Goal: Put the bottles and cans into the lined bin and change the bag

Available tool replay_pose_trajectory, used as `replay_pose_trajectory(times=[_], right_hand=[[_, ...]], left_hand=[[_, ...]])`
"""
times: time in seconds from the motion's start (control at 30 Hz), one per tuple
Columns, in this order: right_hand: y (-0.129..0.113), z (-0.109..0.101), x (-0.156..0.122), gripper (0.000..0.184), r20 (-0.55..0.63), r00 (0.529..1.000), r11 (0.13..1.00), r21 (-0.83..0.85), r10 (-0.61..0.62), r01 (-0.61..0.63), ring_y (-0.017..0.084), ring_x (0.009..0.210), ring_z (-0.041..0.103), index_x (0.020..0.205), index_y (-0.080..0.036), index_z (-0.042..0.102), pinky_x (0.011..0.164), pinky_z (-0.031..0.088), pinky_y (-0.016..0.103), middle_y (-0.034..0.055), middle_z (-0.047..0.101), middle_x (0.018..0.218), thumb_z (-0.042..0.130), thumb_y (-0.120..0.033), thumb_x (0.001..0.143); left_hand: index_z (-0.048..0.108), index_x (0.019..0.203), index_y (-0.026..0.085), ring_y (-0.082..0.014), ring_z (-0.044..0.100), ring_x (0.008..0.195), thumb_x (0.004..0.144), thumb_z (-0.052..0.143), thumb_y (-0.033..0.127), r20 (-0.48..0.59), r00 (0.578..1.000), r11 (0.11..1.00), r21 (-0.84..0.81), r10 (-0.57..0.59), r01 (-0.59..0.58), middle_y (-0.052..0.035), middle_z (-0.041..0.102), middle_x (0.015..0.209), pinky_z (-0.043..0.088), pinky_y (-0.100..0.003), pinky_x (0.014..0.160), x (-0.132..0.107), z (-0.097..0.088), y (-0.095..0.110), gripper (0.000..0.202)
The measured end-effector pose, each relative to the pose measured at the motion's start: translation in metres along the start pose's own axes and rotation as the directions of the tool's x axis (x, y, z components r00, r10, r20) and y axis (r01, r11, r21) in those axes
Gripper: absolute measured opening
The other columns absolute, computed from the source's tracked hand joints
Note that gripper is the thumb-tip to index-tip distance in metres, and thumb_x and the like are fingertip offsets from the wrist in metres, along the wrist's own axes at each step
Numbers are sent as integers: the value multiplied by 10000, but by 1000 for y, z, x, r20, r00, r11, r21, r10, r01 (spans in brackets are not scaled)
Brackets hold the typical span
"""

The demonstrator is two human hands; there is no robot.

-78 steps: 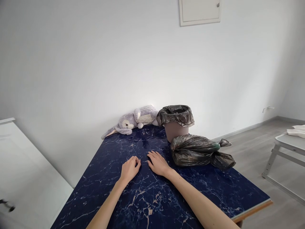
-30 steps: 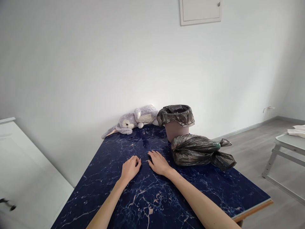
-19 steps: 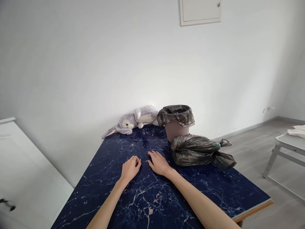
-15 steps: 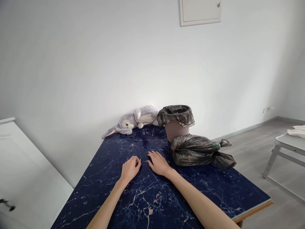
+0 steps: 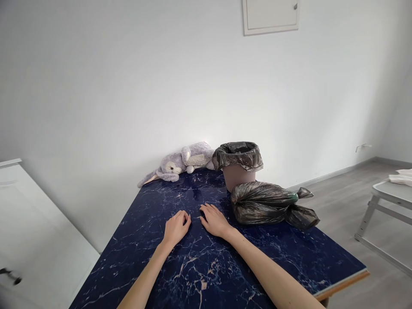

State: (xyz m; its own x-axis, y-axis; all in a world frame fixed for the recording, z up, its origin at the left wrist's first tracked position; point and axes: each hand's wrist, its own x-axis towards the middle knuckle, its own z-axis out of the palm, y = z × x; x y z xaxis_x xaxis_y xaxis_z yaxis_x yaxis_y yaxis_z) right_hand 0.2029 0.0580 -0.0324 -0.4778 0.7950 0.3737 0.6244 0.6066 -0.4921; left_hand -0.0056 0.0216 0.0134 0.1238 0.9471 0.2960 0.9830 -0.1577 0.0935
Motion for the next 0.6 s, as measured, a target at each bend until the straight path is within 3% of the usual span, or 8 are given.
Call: replay_pose_trajectory(times=[0.6], right_hand=[[1,2,0,472,-21,1000,1000,5,-9,9,308,1555,408,1476,-163,581,1300,305,522,140,531,1609,443,-359,1070]], left_hand=[[564,846,224,-186,679,768,1067,474,307,-17,1000,1000,-2,13,-13,-16,690,895,323,-282,610,0,1,0,253]])
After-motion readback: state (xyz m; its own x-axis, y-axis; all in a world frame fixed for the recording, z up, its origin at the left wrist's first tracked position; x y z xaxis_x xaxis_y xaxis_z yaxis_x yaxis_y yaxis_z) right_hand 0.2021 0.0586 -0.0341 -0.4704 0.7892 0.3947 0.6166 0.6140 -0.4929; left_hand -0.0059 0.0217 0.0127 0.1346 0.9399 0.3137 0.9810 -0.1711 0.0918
